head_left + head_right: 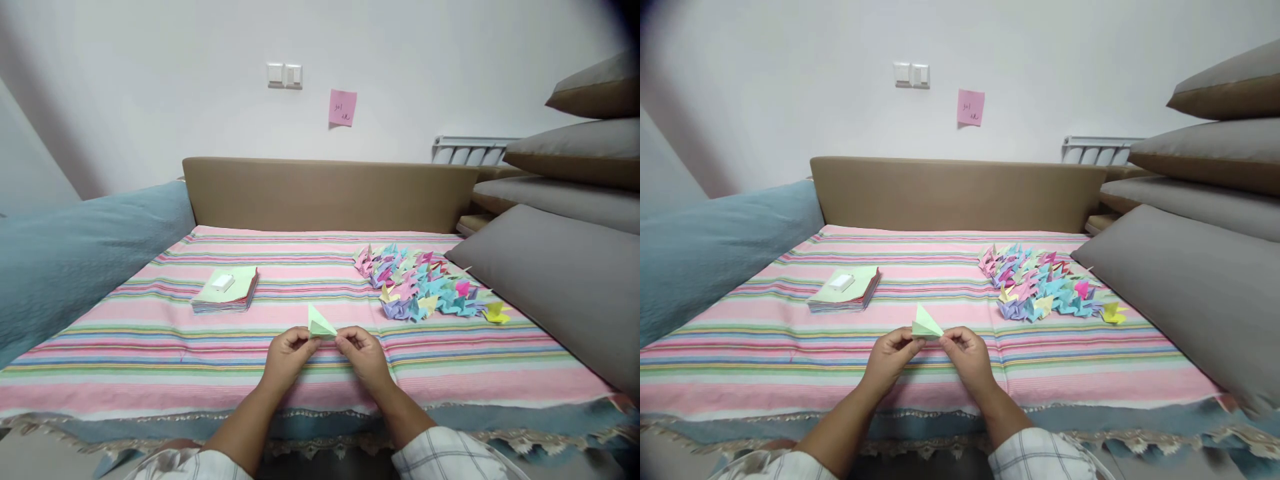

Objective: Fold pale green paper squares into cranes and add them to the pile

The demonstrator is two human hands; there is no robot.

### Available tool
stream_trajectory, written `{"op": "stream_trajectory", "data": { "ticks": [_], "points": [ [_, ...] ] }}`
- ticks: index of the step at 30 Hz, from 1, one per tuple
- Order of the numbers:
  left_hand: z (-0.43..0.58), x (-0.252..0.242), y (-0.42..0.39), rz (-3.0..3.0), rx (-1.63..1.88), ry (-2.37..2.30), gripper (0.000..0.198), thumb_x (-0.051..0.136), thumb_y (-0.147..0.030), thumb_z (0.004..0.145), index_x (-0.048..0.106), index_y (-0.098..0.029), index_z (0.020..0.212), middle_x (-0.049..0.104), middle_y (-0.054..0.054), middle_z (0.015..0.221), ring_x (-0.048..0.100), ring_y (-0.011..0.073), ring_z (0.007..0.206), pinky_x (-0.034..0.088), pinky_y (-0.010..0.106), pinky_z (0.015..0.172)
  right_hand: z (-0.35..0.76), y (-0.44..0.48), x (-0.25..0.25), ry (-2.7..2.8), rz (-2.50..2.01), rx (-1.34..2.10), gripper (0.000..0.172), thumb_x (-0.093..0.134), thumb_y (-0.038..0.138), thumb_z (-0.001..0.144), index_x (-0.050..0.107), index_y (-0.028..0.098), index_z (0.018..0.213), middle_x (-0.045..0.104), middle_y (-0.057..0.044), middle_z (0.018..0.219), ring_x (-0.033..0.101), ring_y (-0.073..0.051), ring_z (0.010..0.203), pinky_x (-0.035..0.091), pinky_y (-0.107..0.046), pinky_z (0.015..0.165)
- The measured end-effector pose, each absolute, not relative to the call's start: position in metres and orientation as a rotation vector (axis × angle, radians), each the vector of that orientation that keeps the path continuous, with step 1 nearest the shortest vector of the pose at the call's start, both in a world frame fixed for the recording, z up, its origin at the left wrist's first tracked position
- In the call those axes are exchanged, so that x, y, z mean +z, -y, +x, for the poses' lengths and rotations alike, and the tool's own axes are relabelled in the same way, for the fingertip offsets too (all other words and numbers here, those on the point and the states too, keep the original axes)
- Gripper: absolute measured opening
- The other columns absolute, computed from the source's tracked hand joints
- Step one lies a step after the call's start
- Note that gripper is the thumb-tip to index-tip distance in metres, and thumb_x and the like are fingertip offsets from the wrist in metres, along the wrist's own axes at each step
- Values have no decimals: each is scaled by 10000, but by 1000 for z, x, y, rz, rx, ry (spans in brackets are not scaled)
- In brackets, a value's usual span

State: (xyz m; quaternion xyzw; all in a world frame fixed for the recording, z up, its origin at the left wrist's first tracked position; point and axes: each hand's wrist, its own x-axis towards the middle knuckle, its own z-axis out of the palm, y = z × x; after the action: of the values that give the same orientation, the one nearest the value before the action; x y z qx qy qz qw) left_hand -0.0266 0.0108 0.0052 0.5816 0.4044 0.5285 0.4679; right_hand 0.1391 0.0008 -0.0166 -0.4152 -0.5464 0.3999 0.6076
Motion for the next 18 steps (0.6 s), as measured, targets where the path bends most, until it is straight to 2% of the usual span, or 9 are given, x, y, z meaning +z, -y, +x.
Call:
{"op": "stream_trajectory", "data": {
  "ticks": [4,9,14,18],
  "points": [
    [-21,3,-9,1309,1332,-1003,225,730,-320,609,583,-150,614,536,-40,559,462,87,539,359,202,547,132,0,-18,1180,-1001,981,273,670,437,691,602,173,692,567,17,564,489,-105,515,408,-226,505],
    [-17,4,-9,1114,1443,-919,348,773,-281,568,445,-171,609,453,-84,547,421,54,515,343,167,519,128,5,-16,1219,-1025,984,249,671,404,690,586,171,667,559,11,583,476,-102,530,394,-223,509],
    [-15,2,-11,939,1481,-810,416,787,-242,571,427,-208,778,536,-84,639,519,69,596,413,180,597,125,6,-19,1219,-1008,1008,225,667,377,698,565,176,684,537,24,580,476,-97,527,396,-217,508],
    [-16,2,-11,927,1424,-812,397,790,-249,579,510,-188,855,615,-40,705,569,85,664,432,199,666,124,4,-24,1184,-976,1013,239,669,357,694,590,182,837,591,6,659,548,-120,593,449,-236,560]
  ]
}}
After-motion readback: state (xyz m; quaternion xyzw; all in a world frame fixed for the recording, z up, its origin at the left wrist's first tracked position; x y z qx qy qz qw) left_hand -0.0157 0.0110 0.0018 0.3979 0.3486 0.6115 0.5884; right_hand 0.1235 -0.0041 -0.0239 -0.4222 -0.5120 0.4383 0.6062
